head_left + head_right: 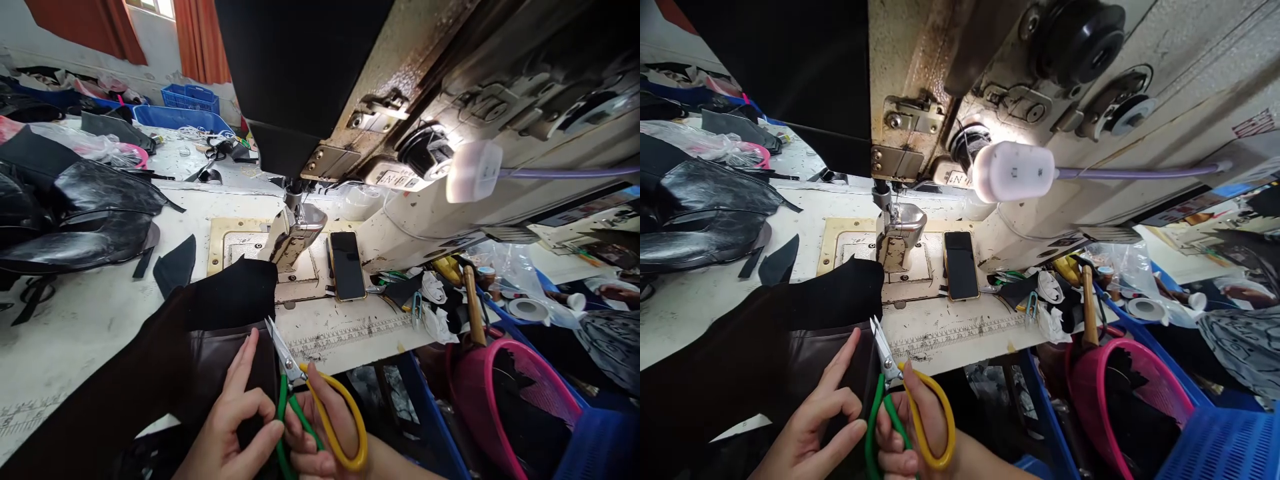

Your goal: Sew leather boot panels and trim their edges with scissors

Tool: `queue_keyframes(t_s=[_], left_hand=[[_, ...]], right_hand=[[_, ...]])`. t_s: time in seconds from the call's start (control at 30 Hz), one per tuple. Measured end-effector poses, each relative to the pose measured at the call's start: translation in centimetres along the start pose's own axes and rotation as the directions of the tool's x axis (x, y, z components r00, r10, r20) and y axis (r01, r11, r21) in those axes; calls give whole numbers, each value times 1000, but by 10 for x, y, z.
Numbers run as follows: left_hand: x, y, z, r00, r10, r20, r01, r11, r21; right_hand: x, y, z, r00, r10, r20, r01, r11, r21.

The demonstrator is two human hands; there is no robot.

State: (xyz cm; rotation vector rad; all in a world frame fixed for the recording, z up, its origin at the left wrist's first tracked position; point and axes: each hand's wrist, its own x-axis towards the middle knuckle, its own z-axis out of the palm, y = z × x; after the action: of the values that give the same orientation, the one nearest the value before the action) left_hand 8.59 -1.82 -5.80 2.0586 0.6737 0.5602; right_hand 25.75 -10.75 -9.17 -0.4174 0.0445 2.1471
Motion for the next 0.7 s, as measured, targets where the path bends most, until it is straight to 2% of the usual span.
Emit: queue_keyframes(t_s=[0.13, 0.2, 0.23, 0.27, 0.3, 0.33, 0.37, 0.4, 0.43, 0.5, 0.57, 0.63, 0.7], left_hand=[[0, -3, -6, 990, -118, 77, 126, 986, -113], [0, -6, -12, 981, -148, 126, 170, 969, -180], [0, -8, -14, 977, -149, 150, 179, 961, -210], [0, -8, -17, 973, -145, 178, 184, 956, -227], [1, -7, -20, 967, -142, 212, 189, 956, -223], [2, -5, -22, 959, -142, 246, 190, 964, -188], [3, -2, -24, 950, -144, 277, 183, 976, -120], [5, 3, -25, 942, -141, 303, 156, 987, -26], [8, 7, -26, 938, -127, 323, 106, 991, 82], [13, 15, -28, 933, -50, 358, -60, 956, 288], [18, 16, -34, 942, 24, 334, -195, 849, 490], [16, 4, -45, 977, 65, 204, -192, 684, 703], [7, -20, -59, 994, 100, 49, -94, 520, 849]], right_hand=[[-6, -9, 4, 993, 35, -116, -42, 997, -60], [-13, -19, 9, 970, -16, -243, -40, 974, -223], [-17, -26, 15, 941, -94, -325, -37, 926, -376], [-22, -33, 22, 892, -219, -395, -50, 821, -569], [-26, -41, 30, 824, -376, -424, -95, 647, -757], [-29, -49, 39, 747, -528, -404, -182, 421, -888], [-30, -56, 49, 681, -647, -343, -288, 194, -938], [-27, -62, 58, 646, -708, -285, -388, 16, -921], [-22, -66, 67, 633, -731, -256, -471, -101, -876], [-2, -72, 79, 639, -725, -255, -570, -225, -790], [23, -74, 85, 644, -722, -254, -602, -274, -750], [44, -74, 86, 653, -721, -232, -591, -293, -751], [56, -73, 84, 667, -712, -218, -562, -288, -776]])
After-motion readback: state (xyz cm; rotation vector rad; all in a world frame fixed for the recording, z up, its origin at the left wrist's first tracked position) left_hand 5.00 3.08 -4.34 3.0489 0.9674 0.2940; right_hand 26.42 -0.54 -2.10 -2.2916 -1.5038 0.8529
